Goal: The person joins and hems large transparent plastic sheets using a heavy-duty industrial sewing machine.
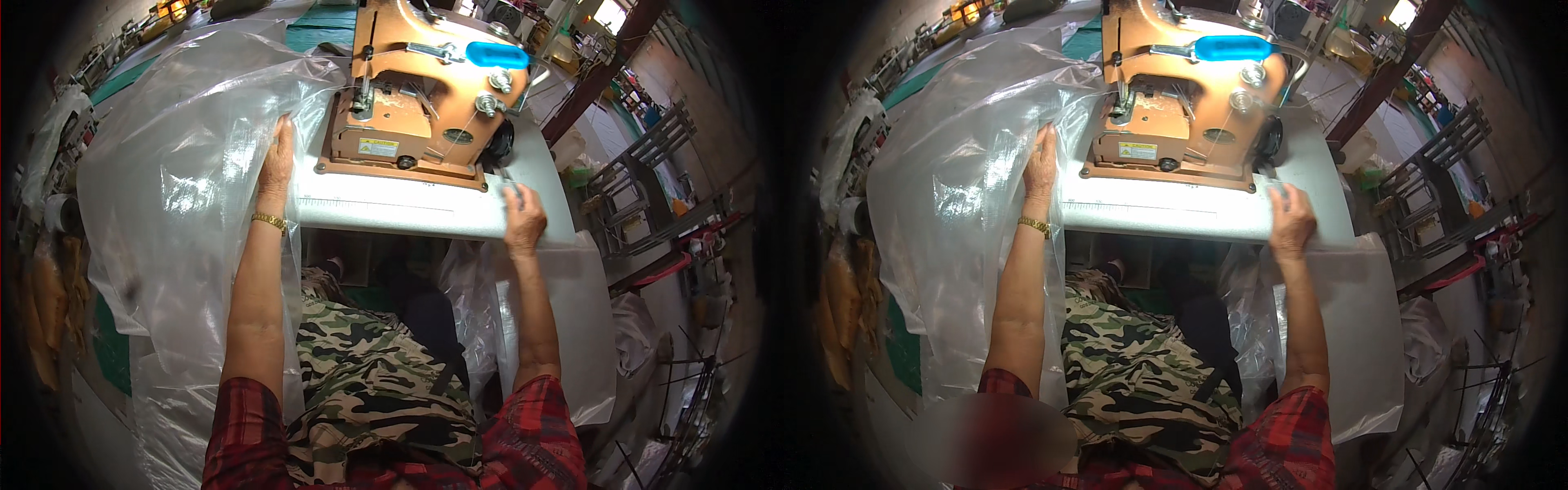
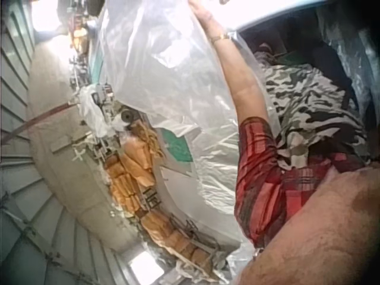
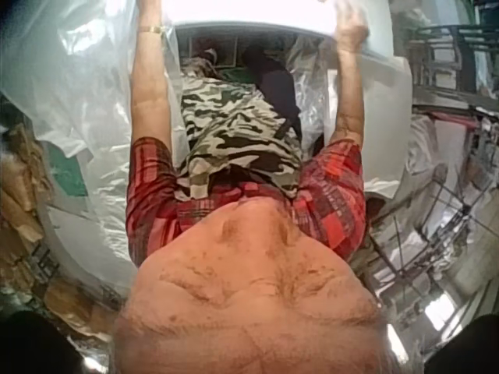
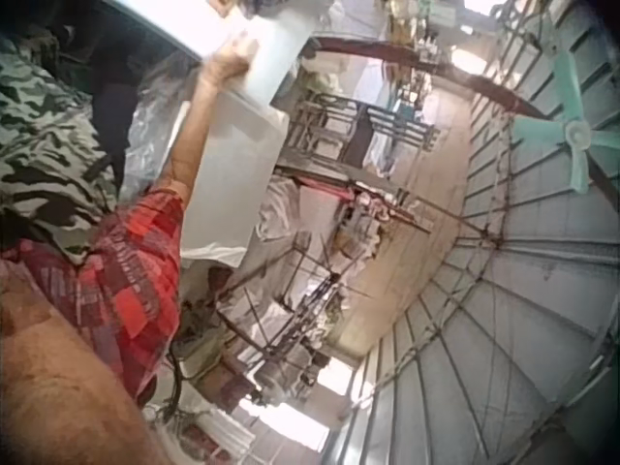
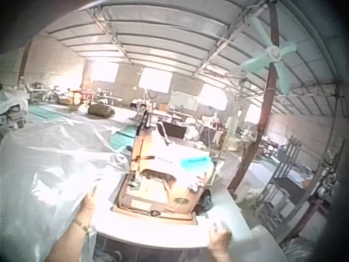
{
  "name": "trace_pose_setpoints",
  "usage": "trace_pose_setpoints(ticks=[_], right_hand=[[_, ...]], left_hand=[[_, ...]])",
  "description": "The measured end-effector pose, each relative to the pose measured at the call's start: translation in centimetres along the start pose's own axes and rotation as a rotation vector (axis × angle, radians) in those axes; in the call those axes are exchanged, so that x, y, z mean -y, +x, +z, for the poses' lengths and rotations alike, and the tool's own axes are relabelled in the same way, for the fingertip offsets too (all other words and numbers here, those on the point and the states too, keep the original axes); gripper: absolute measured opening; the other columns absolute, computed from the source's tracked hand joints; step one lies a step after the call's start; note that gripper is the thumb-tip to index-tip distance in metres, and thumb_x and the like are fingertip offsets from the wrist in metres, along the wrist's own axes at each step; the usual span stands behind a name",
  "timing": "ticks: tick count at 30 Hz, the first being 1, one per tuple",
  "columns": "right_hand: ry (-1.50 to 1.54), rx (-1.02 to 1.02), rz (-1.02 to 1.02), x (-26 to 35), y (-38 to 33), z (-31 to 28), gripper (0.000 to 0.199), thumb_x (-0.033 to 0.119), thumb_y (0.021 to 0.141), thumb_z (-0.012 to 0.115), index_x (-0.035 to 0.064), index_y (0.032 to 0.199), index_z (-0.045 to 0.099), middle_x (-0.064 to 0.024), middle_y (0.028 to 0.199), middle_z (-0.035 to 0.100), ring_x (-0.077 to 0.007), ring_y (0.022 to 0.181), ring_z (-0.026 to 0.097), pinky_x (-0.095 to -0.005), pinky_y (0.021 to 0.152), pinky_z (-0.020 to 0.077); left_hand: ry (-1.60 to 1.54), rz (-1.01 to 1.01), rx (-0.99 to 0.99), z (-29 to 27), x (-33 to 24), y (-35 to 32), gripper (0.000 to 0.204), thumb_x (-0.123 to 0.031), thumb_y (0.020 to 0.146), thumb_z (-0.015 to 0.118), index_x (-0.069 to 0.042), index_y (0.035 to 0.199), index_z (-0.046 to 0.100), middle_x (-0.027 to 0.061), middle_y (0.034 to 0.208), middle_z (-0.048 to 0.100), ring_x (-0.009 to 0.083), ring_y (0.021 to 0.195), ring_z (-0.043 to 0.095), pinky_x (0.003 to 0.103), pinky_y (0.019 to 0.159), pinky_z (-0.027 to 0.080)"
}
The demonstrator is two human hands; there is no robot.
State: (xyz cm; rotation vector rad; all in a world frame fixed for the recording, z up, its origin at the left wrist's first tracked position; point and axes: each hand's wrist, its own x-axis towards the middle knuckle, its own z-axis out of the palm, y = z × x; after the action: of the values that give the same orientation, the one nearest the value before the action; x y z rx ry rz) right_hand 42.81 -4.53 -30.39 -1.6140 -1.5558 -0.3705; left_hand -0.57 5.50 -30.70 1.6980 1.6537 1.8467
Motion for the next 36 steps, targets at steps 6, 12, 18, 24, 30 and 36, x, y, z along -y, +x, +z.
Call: trace_pose_setpoints(ticks=[6,12,18,24,30,36], right_hand=[[-0.497,0.131,0.261,-11.3,1.7,-0.3,0.040,0.043,0.093,0.060,0.0042,0.098,0.068,-0.0175,0.101,0.066,-0.0375,0.099,0.062,-0.0483,0.082,0.0503],[-0.652,0.116,0.183,-11.3,2.8,-0.3,0.041,0.042,0.093,0.061,0.0075,0.116,0.064,-0.0144,0.111,0.063,-0.0346,0.108,0.058,-0.0470,0.088,0.0477],[-0.123,-0.051,-0.338,-0.3,-0.3,2.4,0.039,0.022,0.093,0.065,0.0037,0.127,0.058,-0.0116,0.104,0.063,-0.0295,0.099,0.060,-0.0419,0.086,0.0445],[0.487,0.155,-0.499,14.9,-6.1,3.8,0.044,0.006,0.091,0.066,0.0020,0.133,0.055,-0.0119,0.095,0.066,-0.0263,0.085,0.062,-0.0396,0.078,0.0468],[0.717,0.392,-0.328,19.7,-10.7,6.1,0.062,-0.003,0.088,0.066,0.0029,0.145,0.044,-0.0149,0.102,0.067,-0.0258,0.095,0.064,-0.0378,0.085,0.0501],[0.740,0.518,-0.225,22.5,-12.5,6.5,0.067,0.017,0.097,0.064,0.0126,0.154,0.030,-0.0132,0.109,0.069,-0.0193,0.094,0.065,-0.0320,0.083,0.0500]], left_hand=[[-0.049,-0.095,0.121,0.3,1.1,-0.4,0.038,-0.032,0.100,0.057,-0.002,0.122,0.068,0.0136,0.131,0.064,0.0234,0.119,0.059,0.034,0.104,0.042],[0.005,0.116,0.147,-0.9,-0.8,-3.1,0.031,-0.023,0.095,0.062,0.003,0.112,0.068,0.0172,0.119,0.067,0.0284,0.114,0.063,0.034,0.099,0.047],[0.081,0.193,0.116,-6.2,-7.7,-11.0,0.061,-0.029,0.090,0.070,0.001,0.138,0.048,0.0216,0.137,0.055,0.0389,0.127,0.050,0.050,0.111,0.034],[0.379,0.378,0.071,-19.0,-12.7,-21.7,0.054,-0.016,0.086,0.073,-0.004,0.136,0.055,0.0177,0.146,0.048,0.0383,0.137,0.043,0.052,0.113,0.033],[1.034,0.070,-0.181,-33.4,-7.6,-27.2,0.073,-0.014,0.083,0.075,-0.003,0.147,0.040,0.0239,0.153,0.034,0.0410,0.142,0.033,0.052,0.115,0.029],[0.668,-0.073,-0.228,-33.8,-4.5,-24.8,0.096,-0.004,0.072,0.080,-0.009,0.154,0.029,0.0227,0.159,0.021,0.0421,0.146,0.025,0.049,0.117,0.028]])
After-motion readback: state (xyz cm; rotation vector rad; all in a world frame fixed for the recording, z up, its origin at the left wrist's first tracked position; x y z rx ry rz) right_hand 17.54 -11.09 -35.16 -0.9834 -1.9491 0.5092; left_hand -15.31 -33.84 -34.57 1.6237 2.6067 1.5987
